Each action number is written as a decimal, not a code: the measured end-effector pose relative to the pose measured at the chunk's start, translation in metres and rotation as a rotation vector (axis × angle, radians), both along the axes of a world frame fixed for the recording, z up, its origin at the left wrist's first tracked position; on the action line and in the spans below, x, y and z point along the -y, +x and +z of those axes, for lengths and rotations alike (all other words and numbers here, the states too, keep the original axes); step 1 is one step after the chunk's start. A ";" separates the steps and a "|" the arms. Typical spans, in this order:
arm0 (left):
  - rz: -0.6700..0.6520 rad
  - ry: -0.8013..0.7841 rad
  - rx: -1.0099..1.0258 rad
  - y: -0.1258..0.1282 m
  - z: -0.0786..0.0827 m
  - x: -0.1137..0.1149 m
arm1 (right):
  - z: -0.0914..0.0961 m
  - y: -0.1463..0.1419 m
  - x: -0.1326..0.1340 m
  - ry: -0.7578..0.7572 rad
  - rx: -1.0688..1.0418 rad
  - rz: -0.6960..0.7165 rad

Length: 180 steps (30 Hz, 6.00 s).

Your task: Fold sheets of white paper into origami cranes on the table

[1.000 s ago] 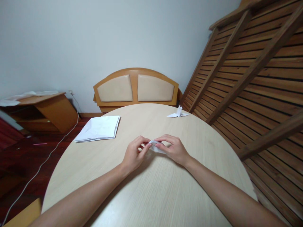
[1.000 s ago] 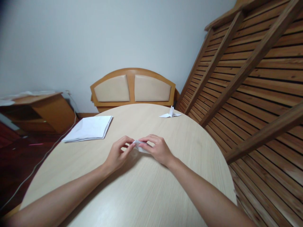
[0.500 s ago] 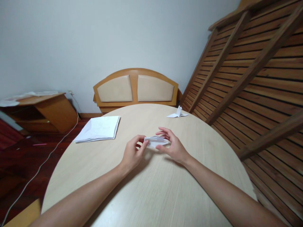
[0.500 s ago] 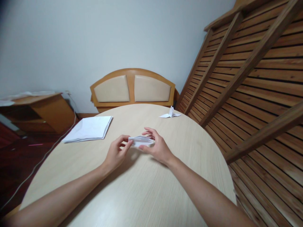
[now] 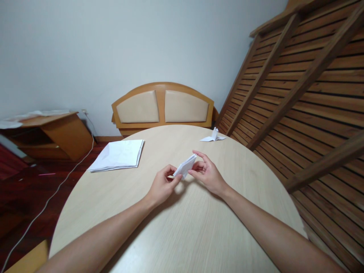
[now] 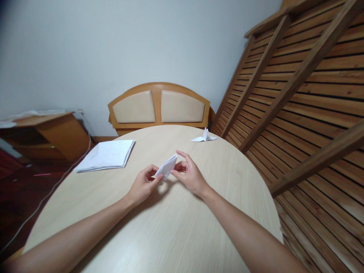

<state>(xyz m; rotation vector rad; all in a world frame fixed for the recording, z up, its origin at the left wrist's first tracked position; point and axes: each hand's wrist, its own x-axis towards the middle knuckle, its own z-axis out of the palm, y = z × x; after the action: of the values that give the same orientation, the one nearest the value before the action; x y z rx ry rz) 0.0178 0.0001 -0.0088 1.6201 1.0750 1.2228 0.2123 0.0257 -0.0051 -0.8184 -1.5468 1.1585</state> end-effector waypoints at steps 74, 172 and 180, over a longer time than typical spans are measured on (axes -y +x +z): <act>0.023 -0.011 0.116 0.000 -0.005 -0.003 | -0.004 0.003 0.000 0.177 0.171 -0.013; 0.051 0.226 -0.400 -0.005 -0.009 -0.003 | 0.004 0.007 0.003 0.741 0.409 -0.102; 0.037 0.233 -0.401 -0.005 -0.010 -0.002 | 0.007 0.006 0.006 0.708 0.411 -0.103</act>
<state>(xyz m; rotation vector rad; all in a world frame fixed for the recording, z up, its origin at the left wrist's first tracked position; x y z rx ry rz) 0.0130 0.0020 -0.0190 2.0960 1.2441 1.1041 0.2180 0.0194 0.0022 -0.6527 -2.0413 0.3093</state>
